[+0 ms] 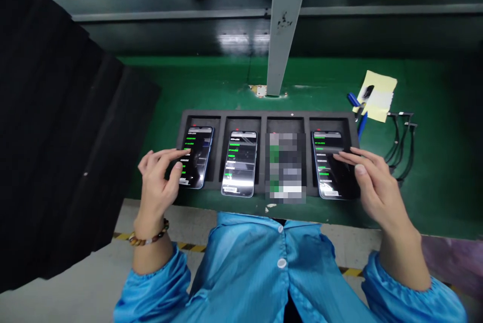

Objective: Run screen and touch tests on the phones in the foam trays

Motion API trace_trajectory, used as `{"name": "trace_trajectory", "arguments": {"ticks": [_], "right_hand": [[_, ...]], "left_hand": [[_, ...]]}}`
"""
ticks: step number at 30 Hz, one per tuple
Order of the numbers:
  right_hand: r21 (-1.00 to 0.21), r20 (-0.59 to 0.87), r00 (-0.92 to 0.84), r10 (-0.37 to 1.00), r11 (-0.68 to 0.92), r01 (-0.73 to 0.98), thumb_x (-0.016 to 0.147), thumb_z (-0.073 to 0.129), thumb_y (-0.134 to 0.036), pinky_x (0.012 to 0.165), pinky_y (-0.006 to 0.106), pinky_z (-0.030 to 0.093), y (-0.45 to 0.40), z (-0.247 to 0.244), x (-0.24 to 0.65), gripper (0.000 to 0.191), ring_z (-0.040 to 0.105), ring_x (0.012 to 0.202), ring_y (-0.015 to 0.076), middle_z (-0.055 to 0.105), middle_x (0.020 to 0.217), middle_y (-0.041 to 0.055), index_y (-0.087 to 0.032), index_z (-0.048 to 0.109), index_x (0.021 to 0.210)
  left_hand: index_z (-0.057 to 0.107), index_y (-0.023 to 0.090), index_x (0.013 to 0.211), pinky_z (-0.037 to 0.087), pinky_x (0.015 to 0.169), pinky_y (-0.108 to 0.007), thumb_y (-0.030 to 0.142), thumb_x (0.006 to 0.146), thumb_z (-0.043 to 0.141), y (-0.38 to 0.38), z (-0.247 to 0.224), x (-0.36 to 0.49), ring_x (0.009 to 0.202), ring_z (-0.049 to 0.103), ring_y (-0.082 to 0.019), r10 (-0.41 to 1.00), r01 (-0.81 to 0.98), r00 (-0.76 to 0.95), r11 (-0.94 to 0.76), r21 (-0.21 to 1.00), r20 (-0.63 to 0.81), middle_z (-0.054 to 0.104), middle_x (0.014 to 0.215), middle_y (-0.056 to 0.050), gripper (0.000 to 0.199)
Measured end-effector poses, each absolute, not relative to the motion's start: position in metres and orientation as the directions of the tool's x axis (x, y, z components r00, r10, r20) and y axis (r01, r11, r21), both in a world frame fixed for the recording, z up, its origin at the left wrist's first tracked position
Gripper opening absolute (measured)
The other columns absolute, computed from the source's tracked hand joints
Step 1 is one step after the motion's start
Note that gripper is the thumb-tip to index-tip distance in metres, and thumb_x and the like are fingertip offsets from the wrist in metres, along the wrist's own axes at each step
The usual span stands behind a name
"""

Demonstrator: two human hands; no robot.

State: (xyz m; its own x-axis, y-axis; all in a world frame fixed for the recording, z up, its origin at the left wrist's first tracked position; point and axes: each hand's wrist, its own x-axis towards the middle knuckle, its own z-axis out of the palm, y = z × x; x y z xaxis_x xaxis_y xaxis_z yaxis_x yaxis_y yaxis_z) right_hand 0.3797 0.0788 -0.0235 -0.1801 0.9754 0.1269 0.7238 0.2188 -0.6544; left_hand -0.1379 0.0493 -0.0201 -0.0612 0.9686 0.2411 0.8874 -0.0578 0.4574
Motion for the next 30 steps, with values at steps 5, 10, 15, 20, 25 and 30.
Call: {"name": "trace_trajectory", "arguments": {"ticks": [5,10,15,20,25,30], "right_hand": [[-0.662,0.18,-0.178,0.967,0.253,0.706,0.114,0.046,-0.034,0.123,0.063,0.044,0.061,-0.016,0.38,0.039,0.058,0.147,0.034,0.075,0.141,0.0072,-0.031,0.071,0.144],[-0.626,0.22,-0.199,0.955,0.295,0.722,0.111,0.049,-0.031,0.117,0.063,0.047,0.033,-0.016,0.389,0.036,0.063,0.139,0.0361,0.077,0.131,0.0084,-0.03,0.076,0.134],[-0.578,0.22,-0.211,0.952,0.302,0.758,0.11,0.05,-0.03,0.117,0.065,0.043,0.025,-0.013,0.376,0.035,0.062,0.139,0.0371,0.071,0.142,0.0106,-0.03,0.077,0.133],[-0.565,0.24,-0.473,0.848,0.518,0.643,0.106,0.053,-0.021,0.119,0.059,0.041,0.024,-0.002,0.338,0.044,0.062,0.139,0.0338,0.075,0.137,0.0081,-0.03,0.068,0.146],[-0.548,0.238,-0.565,0.79,0.589,0.594,0.103,0.053,-0.018,0.12,0.057,0.036,0.028,0.001,0.309,0.05,0.061,0.14,0.0329,0.081,0.127,0.0036,-0.03,0.062,0.151],[-0.563,0.274,-0.652,0.707,0.667,0.487,0.103,0.053,-0.016,0.124,0.056,0.035,0.042,0.003,0.257,0.054,0.058,0.144,0.0313,0.078,0.139,0.0035,-0.027,0.056,0.155]], "left_hand": [[0.074,0.032,0.131,0.029,0.133,-0.064,0.04,0.111,0.054,0.047,-0.02,-0.136,0.134,0.067,-0.032,0.957,0.875,-0.084,-0.062,0.48,0.277,0.077,0.134,-0.006,0.03],[0.072,0.031,0.13,0.033,0.133,-0.062,0.041,0.11,0.054,0.049,-0.016,-0.131,0.14,0.065,-0.032,0.95,0.855,-0.075,-0.096,0.51,0.305,0.074,0.145,0.001,0.028],[0.074,0.028,0.124,0.038,0.128,-0.061,0.041,0.111,0.055,0.053,-0.015,-0.125,0.137,0.067,-0.032,0.941,0.845,-0.067,-0.123,0.52,0.33,0.076,0.142,-0.004,0.027],[0.075,0.028,0.122,0.045,0.124,-0.057,0.041,0.11,0.056,0.049,-0.014,-0.124,0.137,0.066,-0.031,0.936,0.833,-0.085,-0.121,0.54,0.341,0.076,0.141,-0.007,0.027],[0.075,0.028,0.122,0.046,0.123,-0.056,0.042,0.11,0.052,0.039,-0.016,-0.132,0.137,0.065,-0.03,0.935,0.846,-0.12,-0.08,0.527,0.334,0.075,0.142,-0.008,0.029],[0.077,0.026,0.119,0.048,0.121,-0.056,0.044,0.11,0.051,0.027,-0.022,-0.142,0.136,0.065,-0.031,0.931,0.849,-0.177,-0.019,0.528,0.319,0.074,0.141,-0.009,0.033]]}}
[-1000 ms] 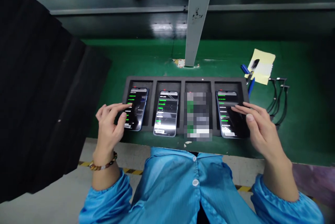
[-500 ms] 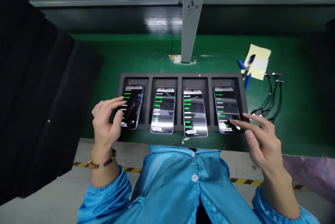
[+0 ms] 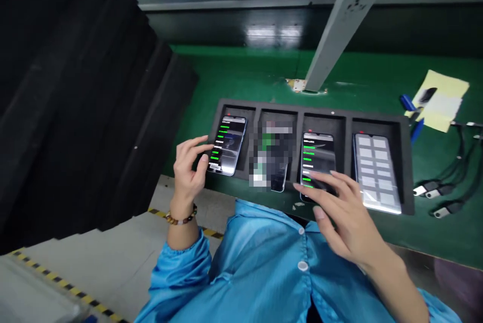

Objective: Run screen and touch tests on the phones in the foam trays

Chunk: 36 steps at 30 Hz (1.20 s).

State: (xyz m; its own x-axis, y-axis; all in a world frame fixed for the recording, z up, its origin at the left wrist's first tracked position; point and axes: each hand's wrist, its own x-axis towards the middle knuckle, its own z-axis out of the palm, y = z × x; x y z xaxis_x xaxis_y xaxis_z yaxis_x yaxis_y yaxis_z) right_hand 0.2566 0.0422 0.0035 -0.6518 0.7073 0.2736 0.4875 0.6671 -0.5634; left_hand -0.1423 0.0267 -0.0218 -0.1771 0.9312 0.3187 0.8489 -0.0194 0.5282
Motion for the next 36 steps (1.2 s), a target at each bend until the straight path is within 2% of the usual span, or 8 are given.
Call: {"name": "trace_trajectory", "arguments": {"ticks": [9,17,22,24,26,30,33,36], "right_hand": [[-0.56,0.246,-0.704,0.666,0.691,0.458,0.108,0.048,-0.019,0.127,0.056,0.031,0.055,0.001,0.232,0.048,0.052,0.151,0.0307,0.075,0.141,0.0061,-0.025,0.059,0.154],[-0.565,0.223,-0.443,0.868,0.486,0.667,0.111,0.047,-0.029,0.118,0.065,0.042,0.058,0.004,0.298,0.042,0.06,0.144,0.0405,0.068,0.149,0.0096,-0.035,0.07,0.146],[-0.641,0.246,0.006,0.969,0.158,0.751,0.111,0.049,-0.039,0.126,0.062,0.045,0.058,-0.004,0.342,0.042,0.061,0.146,0.0376,0.071,0.148,0.0081,-0.036,0.073,0.146],[-0.68,0.184,0.174,0.967,-0.003,0.734,0.111,0.05,-0.043,0.124,0.063,0.047,0.06,-0.014,0.356,0.044,0.064,0.143,0.0382,0.071,0.149,0.0088,-0.035,0.073,0.147],[-0.702,0.133,0.236,0.962,-0.076,0.708,0.111,0.05,-0.045,0.122,0.063,0.048,0.061,-0.022,0.363,0.045,0.066,0.141,0.0383,0.072,0.149,0.0093,-0.033,0.072,0.148],[-0.662,0.21,0.078,0.975,0.083,0.745,0.112,0.051,-0.041,0.129,0.061,0.041,0.061,-0.019,0.356,0.044,0.056,0.153,0.0355,0.067,0.154,0.0114,-0.029,0.068,0.151],[-0.597,0.253,-0.25,0.935,0.354,0.72,0.11,0.053,-0.032,0.127,0.058,0.04,0.057,-0.007,0.337,0.04,0.055,0.151,0.033,0.066,0.153,0.0111,-0.03,0.069,0.148],[-0.554,0.26,-0.55,0.793,0.589,0.588,0.107,0.053,-0.02,0.127,0.053,0.037,0.05,0.0,0.319,0.043,0.058,0.147,0.0289,0.07,0.147,0.0083,-0.028,0.067,0.146]], "left_hand": [[0.085,0.027,0.112,0.051,0.113,-0.055,0.036,0.107,0.058,0.005,-0.031,-0.159,0.127,0.063,-0.031,0.89,0.83,-0.087,-0.185,0.527,0.448,0.075,0.14,-0.008,0.029],[0.086,0.03,0.115,0.051,0.112,-0.055,0.037,0.106,0.058,0.006,-0.032,-0.154,0.129,0.062,-0.032,0.898,0.782,0.062,-0.315,0.538,0.436,0.073,0.144,-0.008,0.029],[0.079,0.025,0.13,0.048,0.119,-0.051,0.038,0.112,0.051,0.015,-0.036,-0.148,0.135,0.064,-0.029,0.901,0.771,-0.221,-0.072,0.633,0.372,0.074,0.141,-0.01,0.036],[0.079,0.021,0.125,0.051,0.115,-0.047,0.04,0.113,0.05,0.02,-0.041,-0.146,0.13,0.069,-0.027,0.88,0.712,-0.357,0.039,0.701,0.314,0.076,0.134,-0.012,0.036],[0.079,0.018,0.117,0.056,0.107,-0.044,0.044,0.113,0.051,0.024,-0.044,-0.144,0.119,0.074,-0.026,0.858,0.638,-0.45,0.117,0.761,0.246,0.079,0.122,-0.012,0.038],[0.079,0.018,0.114,0.055,0.109,-0.044,0.043,0.113,0.053,0.028,-0.037,-0.131,0.12,0.073,-0.027,0.85,0.705,-0.429,0.104,0.702,0.305,0.08,0.121,-0.012,0.035],[0.077,0.02,0.12,0.052,0.113,-0.046,0.036,0.111,0.056,0.031,-0.026,-0.118,0.126,0.07,-0.028,0.859,0.786,-0.304,-0.018,0.618,0.413,0.078,0.128,-0.012,0.028],[0.078,0.02,0.118,0.052,0.112,-0.047,0.032,0.111,0.057,0.034,-0.019,-0.11,0.125,0.07,-0.028,0.854,0.796,-0.25,-0.086,0.599,0.456,0.078,0.126,-0.012,0.025]]}}
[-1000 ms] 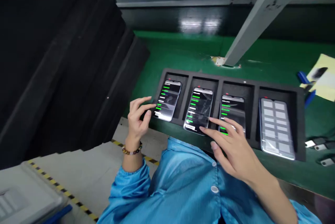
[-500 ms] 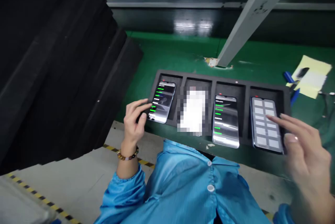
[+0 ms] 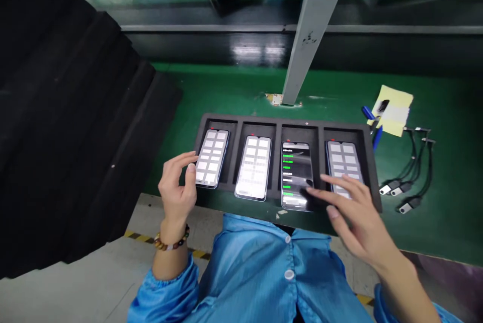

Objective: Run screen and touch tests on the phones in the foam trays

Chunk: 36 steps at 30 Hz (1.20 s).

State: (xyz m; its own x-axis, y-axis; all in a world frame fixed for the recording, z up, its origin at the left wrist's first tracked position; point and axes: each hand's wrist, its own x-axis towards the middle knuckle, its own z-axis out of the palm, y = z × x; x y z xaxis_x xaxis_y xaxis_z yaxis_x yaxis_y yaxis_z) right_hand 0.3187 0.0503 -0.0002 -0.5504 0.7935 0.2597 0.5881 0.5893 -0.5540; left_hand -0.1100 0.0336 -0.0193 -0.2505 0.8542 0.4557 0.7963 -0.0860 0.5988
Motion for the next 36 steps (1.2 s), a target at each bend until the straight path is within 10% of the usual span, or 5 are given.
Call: {"name": "trace_trajectory", "arguments": {"ticks": [12,20,29,36], "right_hand": [[-0.54,0.321,-0.635,0.703,0.686,0.487,0.102,0.051,-0.01,0.125,0.051,0.032,0.039,-0.007,0.308,0.045,0.057,0.147,0.0271,0.08,0.129,0.0045,-0.021,0.065,0.143],[-0.584,0.251,-0.311,0.917,0.399,0.707,0.111,0.049,-0.026,0.115,0.053,0.044,0.069,-0.002,0.363,0.038,0.06,0.143,0.033,0.068,0.148,0.011,-0.029,0.07,0.142],[-0.572,0.238,-0.693,0.681,0.674,0.467,0.103,0.052,-0.014,0.117,0.049,0.043,0.06,0.005,0.328,0.041,0.059,0.144,0.0271,0.075,0.139,0.0091,-0.024,0.068,0.139],[-0.599,0.269,-0.544,0.795,0.58,0.552,0.108,0.049,-0.021,0.113,0.051,0.048,0.07,0.002,0.349,0.041,0.062,0.141,0.0299,0.071,0.145,0.0105,-0.028,0.07,0.143]], "left_hand": [[0.079,0.021,0.113,0.053,0.11,-0.049,0.03,0.11,0.058,0.034,-0.019,-0.104,0.122,0.071,-0.028,0.843,0.816,-0.222,-0.114,0.566,0.49,0.079,0.121,-0.012,0.023],[0.078,0.023,0.113,0.052,0.113,-0.053,0.036,0.11,0.058,0.037,-0.014,-0.104,0.124,0.07,-0.03,0.839,0.812,-0.26,-0.078,0.579,0.478,0.079,0.123,-0.011,0.024],[0.077,0.029,0.121,0.053,0.11,-0.053,0.023,0.101,0.066,0.048,0.005,-0.029,0.124,0.067,-0.03,0.893,0.753,0.282,-0.433,0.496,0.351,0.077,0.135,-0.008,0.023],[0.072,0.027,0.131,0.051,0.115,-0.053,0.02,0.104,0.063,0.068,0.013,0.002,0.133,0.063,-0.03,0.864,0.725,0.413,-0.503,0.47,0.289,0.072,0.144,-0.01,0.029]]}}
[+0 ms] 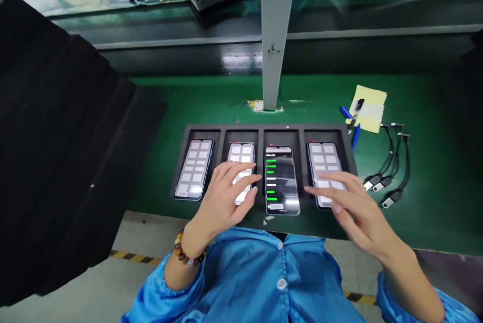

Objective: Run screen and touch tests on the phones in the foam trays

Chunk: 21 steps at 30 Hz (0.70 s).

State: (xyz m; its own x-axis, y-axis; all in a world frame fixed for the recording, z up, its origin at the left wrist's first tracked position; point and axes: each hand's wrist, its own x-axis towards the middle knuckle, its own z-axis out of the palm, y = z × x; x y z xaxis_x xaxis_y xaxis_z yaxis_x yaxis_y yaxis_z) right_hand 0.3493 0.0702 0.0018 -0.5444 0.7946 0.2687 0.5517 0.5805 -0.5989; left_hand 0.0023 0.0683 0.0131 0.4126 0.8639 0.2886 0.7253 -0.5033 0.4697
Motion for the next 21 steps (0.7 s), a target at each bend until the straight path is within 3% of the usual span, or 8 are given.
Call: {"name": "trace_trajectory", "arguments": {"ticks": [3,6,12,21], "right_hand": [[-0.592,0.259,-0.381,0.888,0.457,0.664,0.111,0.049,-0.029,0.114,0.054,0.049,0.093,-0.006,0.367,0.037,0.061,0.142,0.0318,0.07,0.147,0.011,-0.029,0.071,0.141],[-0.59,0.221,-0.354,0.909,0.414,0.693,0.113,0.045,-0.036,0.117,0.057,0.049,0.12,-0.017,0.372,0.038,0.059,0.145,0.0328,0.069,0.148,0.0119,-0.028,0.07,0.141],[-0.547,0.194,-0.45,0.872,0.477,0.688,0.114,0.041,-0.038,0.118,0.063,0.049,0.157,-0.029,0.36,0.047,0.055,0.152,0.0353,0.068,0.149,0.0147,-0.028,0.063,0.154],[-0.48,0.228,-0.503,0.834,0.545,0.687,0.112,0.044,-0.029,0.117,0.062,0.047,0.15,-0.037,0.359,0.042,0.054,0.15,0.0337,0.071,0.147,0.0113,-0.026,0.066,0.147]], "left_hand": [[0.069,0.028,0.138,0.049,0.119,-0.057,0.038,0.104,0.069,0.087,0.014,0.016,0.139,0.06,-0.034,0.876,0.753,0.436,-0.481,0.449,0.208,0.065,0.153,-0.012,0.036],[0.067,0.025,0.142,0.048,0.121,-0.061,0.056,0.1,0.072,0.105,0.012,0.027,0.142,0.058,-0.038,0.888,0.797,0.435,-0.457,0.395,0.149,0.06,0.158,-0.015,0.052],[0.062,0.025,0.152,0.05,0.118,-0.065,0.065,0.101,0.067,0.125,0.003,0.036,0.148,0.054,-0.042,0.904,0.854,0.418,-0.425,0.299,0.09,0.055,0.163,-0.019,0.065],[0.056,0.015,0.159,0.044,0.124,-0.066,0.076,0.098,0.064,0.111,0.0,0.04,0.151,0.051,-0.045,0.891,0.852,0.45,-0.45,0.267,0.063,0.051,0.166,-0.024,0.086]]}}
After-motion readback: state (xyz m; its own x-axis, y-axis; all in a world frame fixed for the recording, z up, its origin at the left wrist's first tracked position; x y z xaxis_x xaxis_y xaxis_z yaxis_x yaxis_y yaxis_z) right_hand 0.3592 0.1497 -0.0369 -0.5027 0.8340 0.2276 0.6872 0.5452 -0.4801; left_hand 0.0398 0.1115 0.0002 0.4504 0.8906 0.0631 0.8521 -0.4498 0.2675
